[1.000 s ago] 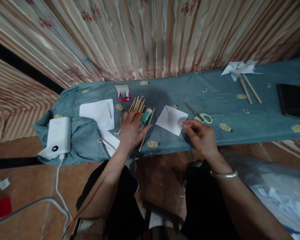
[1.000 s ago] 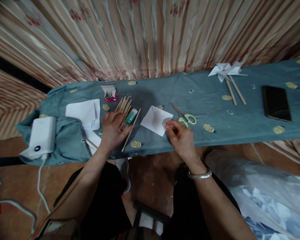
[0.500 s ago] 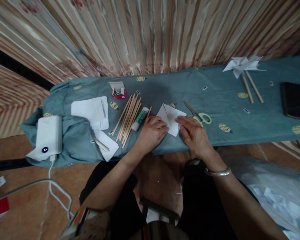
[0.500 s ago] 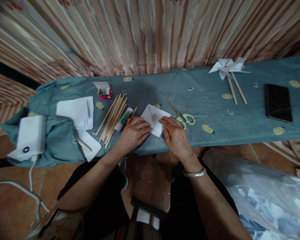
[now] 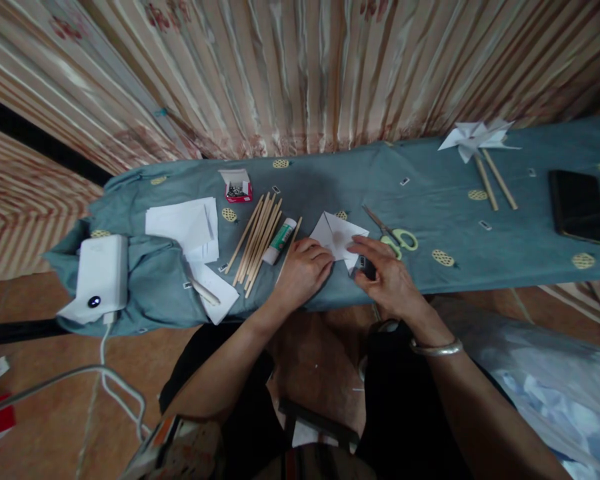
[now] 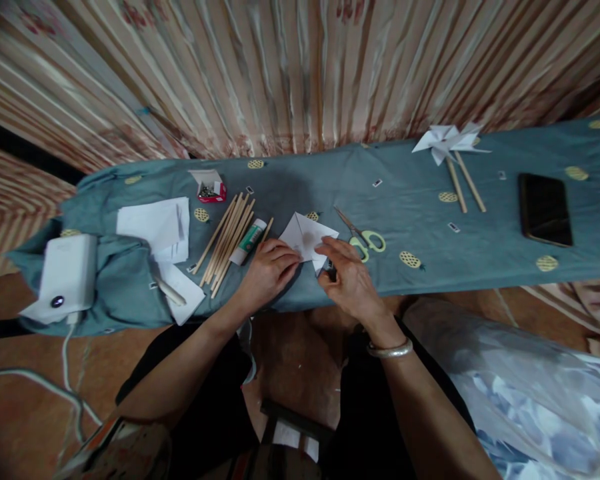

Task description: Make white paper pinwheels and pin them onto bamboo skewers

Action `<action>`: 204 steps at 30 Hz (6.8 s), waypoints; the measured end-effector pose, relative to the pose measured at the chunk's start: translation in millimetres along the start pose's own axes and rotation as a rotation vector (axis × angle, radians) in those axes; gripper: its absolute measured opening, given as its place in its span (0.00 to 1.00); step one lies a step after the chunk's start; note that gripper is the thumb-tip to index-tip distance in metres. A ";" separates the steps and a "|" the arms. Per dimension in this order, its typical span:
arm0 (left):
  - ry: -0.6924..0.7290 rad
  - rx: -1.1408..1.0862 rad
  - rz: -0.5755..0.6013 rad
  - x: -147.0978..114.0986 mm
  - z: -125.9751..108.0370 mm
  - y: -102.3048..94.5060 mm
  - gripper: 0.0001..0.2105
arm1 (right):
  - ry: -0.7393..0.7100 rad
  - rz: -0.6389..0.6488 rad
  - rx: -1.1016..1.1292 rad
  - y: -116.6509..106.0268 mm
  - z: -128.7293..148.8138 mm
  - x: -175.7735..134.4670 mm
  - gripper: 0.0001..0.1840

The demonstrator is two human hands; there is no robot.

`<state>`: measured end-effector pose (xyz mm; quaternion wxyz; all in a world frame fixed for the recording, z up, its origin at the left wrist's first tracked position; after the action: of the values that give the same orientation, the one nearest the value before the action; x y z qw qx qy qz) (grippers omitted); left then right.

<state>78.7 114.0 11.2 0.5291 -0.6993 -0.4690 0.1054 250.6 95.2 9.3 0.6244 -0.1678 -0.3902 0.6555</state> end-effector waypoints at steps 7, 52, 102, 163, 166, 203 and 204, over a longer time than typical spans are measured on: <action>-0.002 -0.115 -0.001 -17.2 -12.3 -3.2 0.09 | 0.122 0.023 0.245 -1.3 -1.3 -9.8 0.08; -0.044 -0.122 -0.009 -24.6 -17.2 7.1 0.09 | 0.142 -0.132 -0.005 12.5 12.2 -11.2 0.04; 0.000 -0.050 0.003 -24.7 -18.4 1.5 0.08 | 0.005 -0.139 -0.219 4.5 10.6 -8.9 0.26; 0.075 -0.008 0.035 -38.1 -31.9 -2.5 0.11 | 0.094 -0.107 0.076 15.6 11.0 -17.1 0.05; 0.068 -0.009 0.029 -37.6 -32.0 -2.0 0.11 | 0.091 -0.111 0.064 16.3 11.4 -17.3 0.05; 0.020 -0.030 -0.045 -39.8 -31.4 3.2 0.09 | 0.056 -0.132 0.062 19.4 16.8 -20.2 0.08; 0.021 -0.029 -0.044 -39.9 -31.6 3.1 0.09 | 0.045 -0.130 0.050 19.4 18.0 -20.8 0.08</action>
<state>79.3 63.1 7.9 0.5262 -0.6974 -0.4801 0.0795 227.9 71.6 1.2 0.6781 -0.1412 -0.3699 0.6192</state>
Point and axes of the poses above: each hand's wrist, its own x-axis towards the middle knuckle, its own y-axis out of the palm, z = x × y, the point moved 4 cm from there along x, towards the middle knuckle, and after that the axes turned 3 degrees about -z, right-handed, at the moved point
